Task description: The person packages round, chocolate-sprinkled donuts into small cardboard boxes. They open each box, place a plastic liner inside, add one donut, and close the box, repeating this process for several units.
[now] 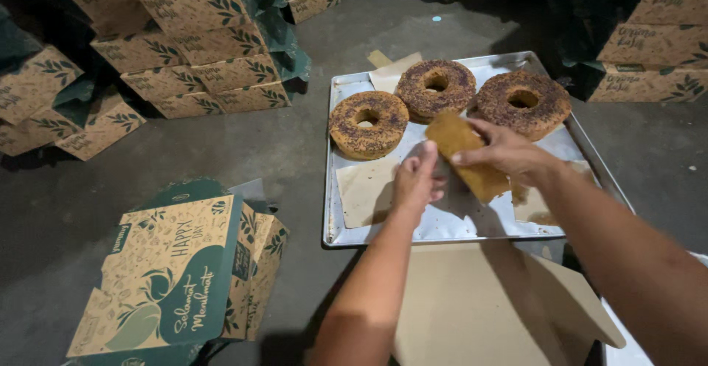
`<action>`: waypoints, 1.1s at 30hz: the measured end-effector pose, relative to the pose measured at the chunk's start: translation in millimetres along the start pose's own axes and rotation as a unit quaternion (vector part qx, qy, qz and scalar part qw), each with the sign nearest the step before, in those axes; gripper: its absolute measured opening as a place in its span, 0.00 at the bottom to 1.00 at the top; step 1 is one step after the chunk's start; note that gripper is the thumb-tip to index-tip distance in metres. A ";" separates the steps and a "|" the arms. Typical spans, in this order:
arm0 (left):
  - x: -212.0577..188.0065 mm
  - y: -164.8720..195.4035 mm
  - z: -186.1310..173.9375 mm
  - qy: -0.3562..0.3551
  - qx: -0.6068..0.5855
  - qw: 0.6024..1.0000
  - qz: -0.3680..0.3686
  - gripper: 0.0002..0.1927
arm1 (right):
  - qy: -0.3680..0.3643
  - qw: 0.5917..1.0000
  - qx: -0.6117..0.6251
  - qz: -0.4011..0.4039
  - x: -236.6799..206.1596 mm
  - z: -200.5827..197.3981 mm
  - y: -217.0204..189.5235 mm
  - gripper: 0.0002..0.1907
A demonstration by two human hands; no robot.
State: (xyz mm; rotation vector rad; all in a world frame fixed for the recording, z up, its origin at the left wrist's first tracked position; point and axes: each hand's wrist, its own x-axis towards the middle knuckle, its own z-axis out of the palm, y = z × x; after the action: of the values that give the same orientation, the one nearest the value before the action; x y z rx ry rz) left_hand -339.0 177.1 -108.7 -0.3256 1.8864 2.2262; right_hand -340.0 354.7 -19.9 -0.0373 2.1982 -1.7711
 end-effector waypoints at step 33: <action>-162.2 0.6 -123.4 0.026 0.527 0.845 -0.088 0.41 | -0.334 0.930 -0.075 0.132 -317.3 50.8 -20.7 0.53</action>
State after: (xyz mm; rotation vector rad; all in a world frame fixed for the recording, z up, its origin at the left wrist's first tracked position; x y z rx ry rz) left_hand -180.0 53.0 -79.4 -0.3224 2.6095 0.8093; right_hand -29.2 370.4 62.9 -0.3151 1.7291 -1.2010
